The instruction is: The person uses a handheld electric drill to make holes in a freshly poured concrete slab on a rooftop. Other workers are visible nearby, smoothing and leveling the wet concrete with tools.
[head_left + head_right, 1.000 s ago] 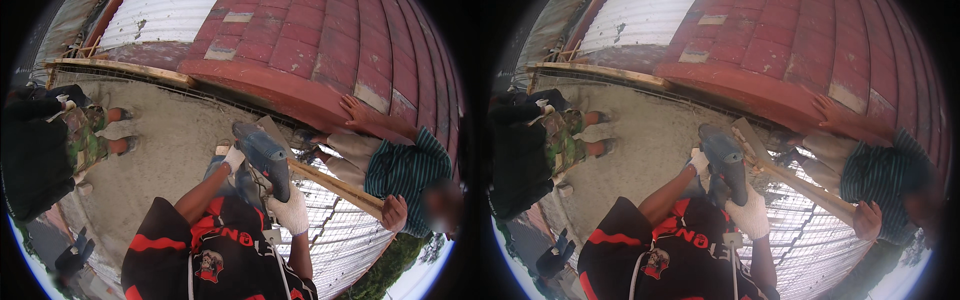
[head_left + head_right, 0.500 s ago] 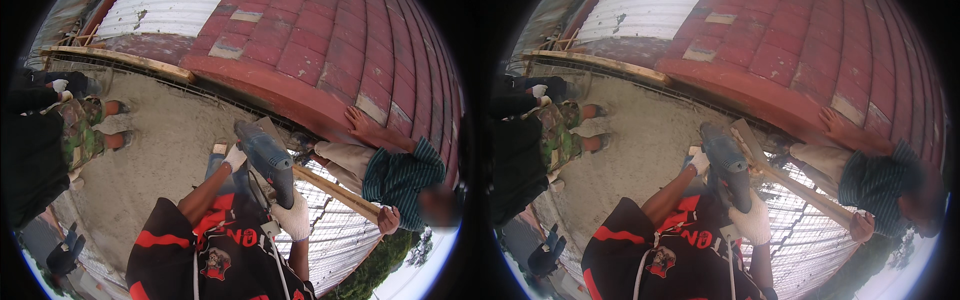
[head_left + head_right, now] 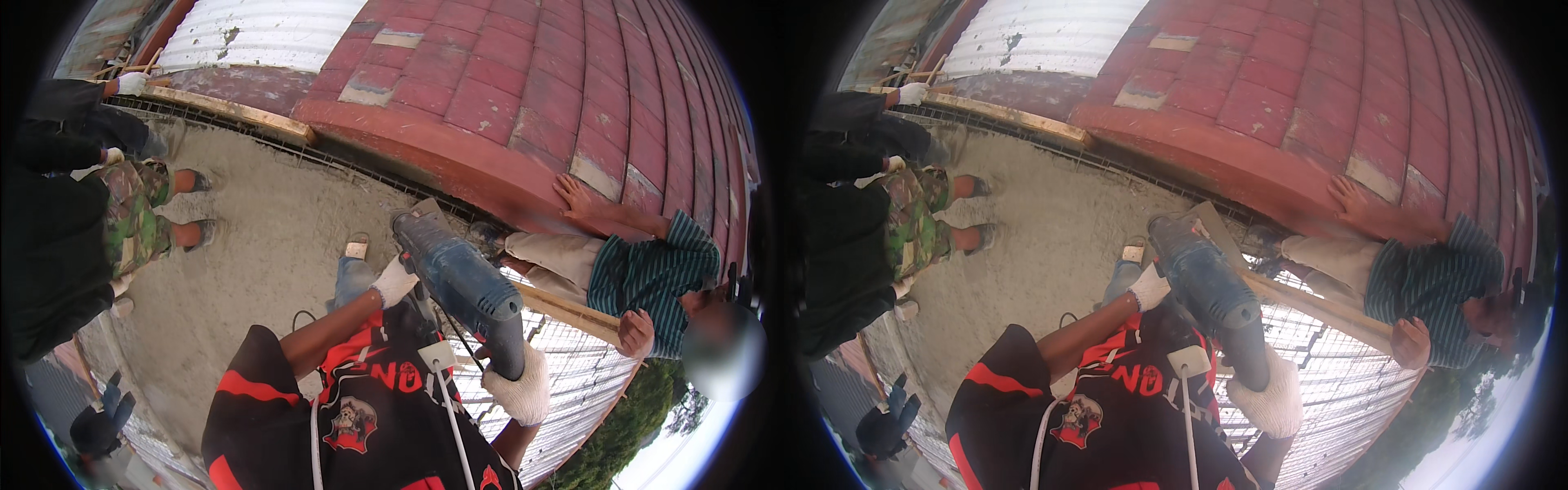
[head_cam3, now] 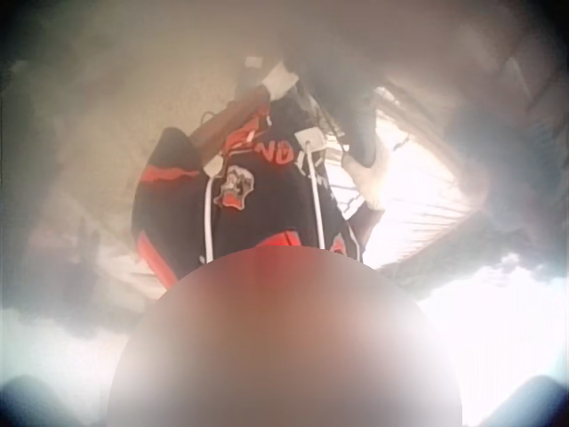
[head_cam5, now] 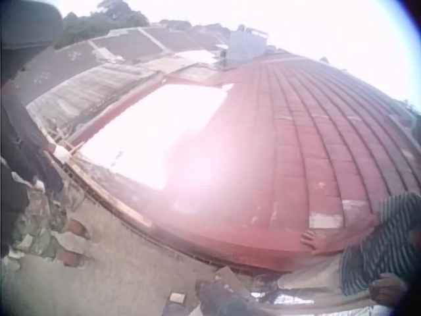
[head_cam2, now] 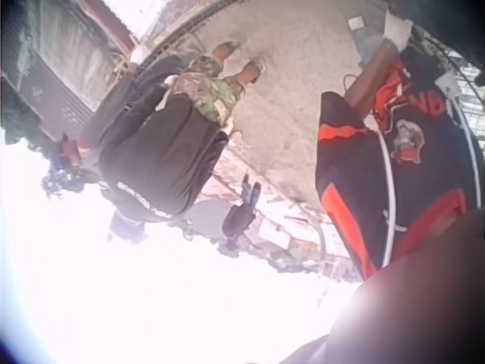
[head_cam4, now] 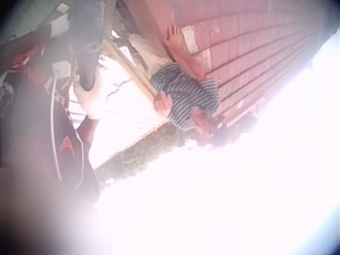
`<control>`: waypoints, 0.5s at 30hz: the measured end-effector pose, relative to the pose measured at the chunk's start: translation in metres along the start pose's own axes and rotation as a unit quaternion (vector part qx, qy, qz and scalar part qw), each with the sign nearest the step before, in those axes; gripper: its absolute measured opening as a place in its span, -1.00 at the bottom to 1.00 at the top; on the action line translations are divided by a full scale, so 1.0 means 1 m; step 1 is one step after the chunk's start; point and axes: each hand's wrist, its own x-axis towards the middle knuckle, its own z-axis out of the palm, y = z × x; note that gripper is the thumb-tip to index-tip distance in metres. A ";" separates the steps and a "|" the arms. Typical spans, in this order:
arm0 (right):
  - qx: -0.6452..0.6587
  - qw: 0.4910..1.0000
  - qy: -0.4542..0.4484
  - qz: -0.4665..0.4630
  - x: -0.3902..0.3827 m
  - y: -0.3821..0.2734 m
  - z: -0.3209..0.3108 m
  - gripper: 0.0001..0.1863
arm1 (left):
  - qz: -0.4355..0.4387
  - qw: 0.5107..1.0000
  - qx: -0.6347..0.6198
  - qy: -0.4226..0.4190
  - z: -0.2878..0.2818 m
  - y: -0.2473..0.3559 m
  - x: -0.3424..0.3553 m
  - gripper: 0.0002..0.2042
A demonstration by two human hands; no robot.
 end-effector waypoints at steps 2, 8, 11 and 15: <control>0.021 1.000 -0.004 -0.015 -0.007 0.003 -0.004 -0.69 | -0.027 0.999 -0.040 -0.002 0.009 -0.005 -0.005 -0.54; 0.022 0.998 -0.024 -0.049 0.011 0.018 0.016 -0.63 | 0.079 0.959 0.267 0.057 0.031 -0.049 -0.003 -0.61; 0.050 0.995 -0.020 -0.082 0.031 0.026 0.047 -0.65 | 0.109 0.932 0.339 0.070 0.037 -0.078 -0.001 -0.62; 0.046 0.994 -0.078 -0.061 0.036 0.033 0.051 -0.46 | 0.024 0.998 0.037 0.047 0.047 -0.105 -0.003 -0.56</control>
